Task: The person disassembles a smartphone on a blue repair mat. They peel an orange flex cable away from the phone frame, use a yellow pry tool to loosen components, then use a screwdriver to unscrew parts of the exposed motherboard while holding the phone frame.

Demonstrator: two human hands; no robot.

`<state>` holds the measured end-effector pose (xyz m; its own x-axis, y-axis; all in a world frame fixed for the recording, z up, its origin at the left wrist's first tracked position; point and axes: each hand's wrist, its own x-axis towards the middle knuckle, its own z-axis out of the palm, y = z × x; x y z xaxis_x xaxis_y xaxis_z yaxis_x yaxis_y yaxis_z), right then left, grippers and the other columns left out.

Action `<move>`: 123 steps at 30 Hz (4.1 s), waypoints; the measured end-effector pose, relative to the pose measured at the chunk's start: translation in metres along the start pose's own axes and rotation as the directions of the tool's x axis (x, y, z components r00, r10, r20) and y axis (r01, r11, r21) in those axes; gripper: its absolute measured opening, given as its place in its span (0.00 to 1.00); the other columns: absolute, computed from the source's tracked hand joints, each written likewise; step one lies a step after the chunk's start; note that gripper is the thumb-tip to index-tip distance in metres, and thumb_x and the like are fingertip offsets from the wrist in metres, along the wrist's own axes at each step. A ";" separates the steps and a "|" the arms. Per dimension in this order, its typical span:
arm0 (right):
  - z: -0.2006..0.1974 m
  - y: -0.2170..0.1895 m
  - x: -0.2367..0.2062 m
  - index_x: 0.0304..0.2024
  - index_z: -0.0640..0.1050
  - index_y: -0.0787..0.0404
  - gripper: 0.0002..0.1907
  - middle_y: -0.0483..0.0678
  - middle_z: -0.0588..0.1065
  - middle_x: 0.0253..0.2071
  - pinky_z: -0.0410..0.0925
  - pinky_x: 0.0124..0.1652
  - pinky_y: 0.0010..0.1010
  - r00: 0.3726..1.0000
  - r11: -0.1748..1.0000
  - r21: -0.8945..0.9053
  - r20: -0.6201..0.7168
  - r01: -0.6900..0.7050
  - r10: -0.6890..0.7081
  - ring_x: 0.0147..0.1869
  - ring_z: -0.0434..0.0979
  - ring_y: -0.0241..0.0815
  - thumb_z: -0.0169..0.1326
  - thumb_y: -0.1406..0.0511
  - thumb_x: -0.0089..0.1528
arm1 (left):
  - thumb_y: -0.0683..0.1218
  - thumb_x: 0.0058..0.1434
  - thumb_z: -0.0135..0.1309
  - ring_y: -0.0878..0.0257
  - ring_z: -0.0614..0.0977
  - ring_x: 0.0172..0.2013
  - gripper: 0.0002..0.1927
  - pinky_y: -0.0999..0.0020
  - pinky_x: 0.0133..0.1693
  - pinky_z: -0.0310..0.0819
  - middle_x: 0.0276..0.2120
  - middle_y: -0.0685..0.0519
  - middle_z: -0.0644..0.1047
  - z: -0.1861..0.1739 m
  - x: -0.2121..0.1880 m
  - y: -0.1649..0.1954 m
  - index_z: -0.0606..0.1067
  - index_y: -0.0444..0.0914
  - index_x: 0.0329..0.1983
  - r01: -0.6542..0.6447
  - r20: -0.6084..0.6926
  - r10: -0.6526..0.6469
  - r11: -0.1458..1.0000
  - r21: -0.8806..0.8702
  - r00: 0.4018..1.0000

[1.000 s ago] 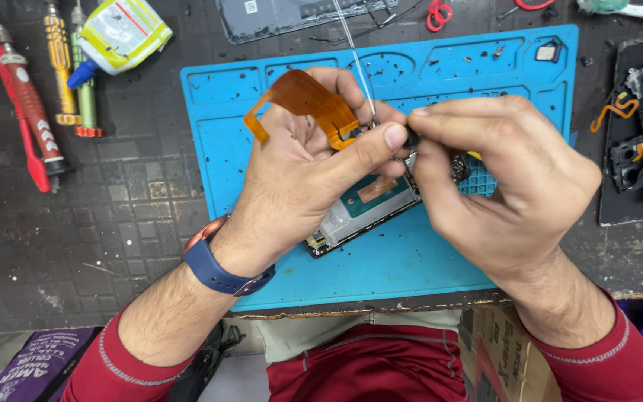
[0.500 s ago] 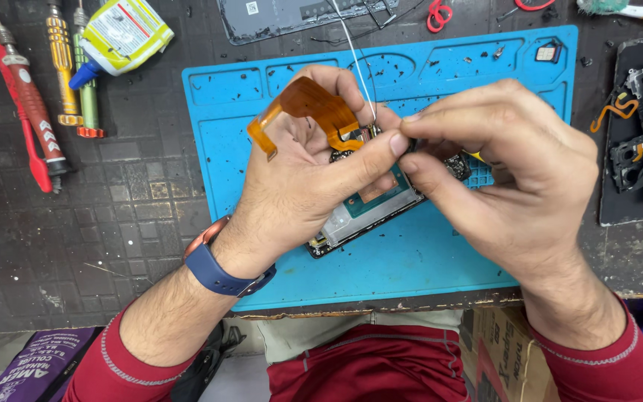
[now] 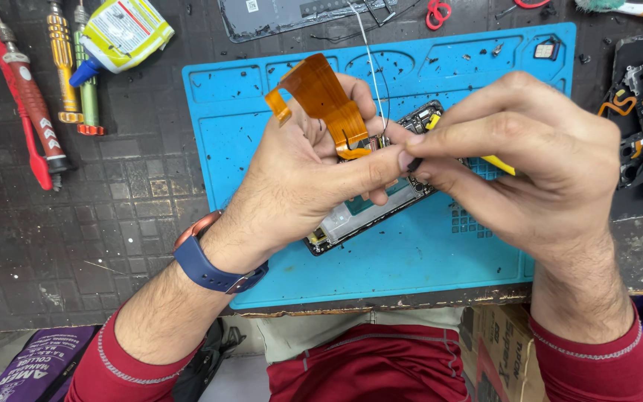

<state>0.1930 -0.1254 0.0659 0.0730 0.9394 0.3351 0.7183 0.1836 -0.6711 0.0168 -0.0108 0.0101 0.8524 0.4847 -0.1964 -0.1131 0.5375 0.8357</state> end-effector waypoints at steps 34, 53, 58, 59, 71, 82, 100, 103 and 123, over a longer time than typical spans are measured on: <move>0.019 0.003 -0.011 0.45 0.77 0.67 0.05 0.45 0.73 0.44 0.71 0.27 0.18 0.838 0.738 0.402 0.197 -0.543 0.509 0.34 0.75 0.27 0.57 0.74 0.67 | 0.30 0.74 0.47 0.57 0.74 0.67 0.22 0.65 0.70 0.71 0.66 0.37 0.72 0.009 -0.007 0.003 0.56 0.36 0.65 -0.244 -0.039 0.251 0.960 0.135 0.967; 0.024 0.017 -0.024 0.51 0.70 0.66 0.13 0.47 0.76 0.45 0.72 0.41 0.17 0.874 0.750 0.467 0.117 -0.468 0.473 0.46 0.77 0.28 0.61 0.75 0.68 | 0.31 0.75 0.48 0.56 0.73 0.68 0.24 0.63 0.69 0.72 0.68 0.37 0.71 0.012 -0.010 0.000 0.55 0.37 0.67 -0.195 -0.008 0.196 0.978 0.075 0.981; 0.025 0.019 -0.024 0.50 0.67 0.66 0.15 0.49 0.76 0.43 0.74 0.43 0.17 0.888 0.775 0.454 0.092 -0.440 0.450 0.47 0.79 0.30 0.61 0.77 0.69 | 0.31 0.72 0.47 0.56 0.74 0.67 0.23 0.64 0.63 0.77 0.66 0.40 0.71 0.016 -0.010 0.003 0.55 0.37 0.65 -0.134 -0.038 0.136 0.989 0.060 0.990; 0.025 0.018 -0.024 0.50 0.66 0.66 0.16 0.49 0.76 0.43 0.74 0.43 0.18 0.882 0.772 0.450 0.088 -0.449 0.462 0.47 0.79 0.30 0.60 0.77 0.68 | 0.31 0.70 0.46 0.56 0.74 0.67 0.22 0.64 0.61 0.78 0.66 0.41 0.71 0.016 -0.010 0.005 0.55 0.37 0.63 -0.090 -0.059 0.092 0.995 0.031 0.994; 0.024 -0.001 -0.006 0.43 0.70 0.66 0.16 0.45 0.76 0.39 0.70 0.29 0.16 0.838 0.803 0.284 0.007 -0.524 0.545 0.39 0.77 0.26 0.65 0.75 0.61 | 0.32 0.71 0.44 0.58 0.78 0.63 0.20 0.67 0.55 0.83 0.67 0.43 0.71 0.024 -0.011 0.014 0.57 0.38 0.63 -0.078 -0.071 0.086 0.990 0.115 0.994; 0.022 0.002 -0.014 0.47 0.77 0.63 0.12 0.49 0.77 0.45 0.72 0.43 0.26 0.998 0.988 -0.154 -0.050 0.020 -0.028 0.45 0.78 0.39 0.66 0.79 0.67 | 0.34 0.77 0.52 0.59 0.79 0.62 0.19 0.65 0.63 0.79 0.63 0.38 0.74 0.003 -0.009 -0.008 0.60 0.33 0.65 -0.185 -0.057 0.184 0.983 -0.011 0.981; 0.016 0.005 -0.013 0.43 0.79 0.57 0.14 0.48 0.74 0.46 0.68 0.50 0.38 0.977 0.926 -0.330 -0.044 0.181 -0.207 0.51 0.74 0.50 0.71 0.71 0.61 | 0.41 0.75 0.54 0.66 0.72 0.40 0.24 0.69 0.42 0.70 0.54 0.40 0.77 0.007 -0.014 0.004 0.59 0.31 0.68 0.033 0.014 -0.031 0.965 -0.260 0.999; 0.014 0.008 -0.019 0.45 0.76 0.59 0.13 0.48 0.74 0.46 0.68 0.50 0.37 0.984 0.950 -0.276 -0.059 0.144 -0.166 0.51 0.74 0.49 0.69 0.72 0.63 | 0.45 0.75 0.53 0.65 0.76 0.45 0.24 0.68 0.48 0.73 0.55 0.39 0.78 0.006 -0.015 0.011 0.60 0.31 0.68 0.043 0.046 -0.033 0.972 -0.231 0.998; 0.010 0.009 -0.026 0.41 0.76 0.61 0.16 0.47 0.71 0.41 0.65 0.41 0.37 0.959 0.916 -0.359 -0.147 0.177 -0.243 0.44 0.72 0.48 0.71 0.72 0.57 | 0.47 0.67 0.58 0.72 0.79 0.33 0.17 0.76 0.27 0.77 0.37 0.53 0.77 0.014 -0.016 0.020 0.71 0.30 0.52 0.033 -0.013 -0.033 0.997 0.066 0.999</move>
<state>0.1903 -0.1450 0.0444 -0.0026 0.8136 0.5814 0.9197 0.2301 -0.3180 0.0082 -0.0176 0.0370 0.8488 0.4758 -0.2303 -0.0506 0.5068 0.8606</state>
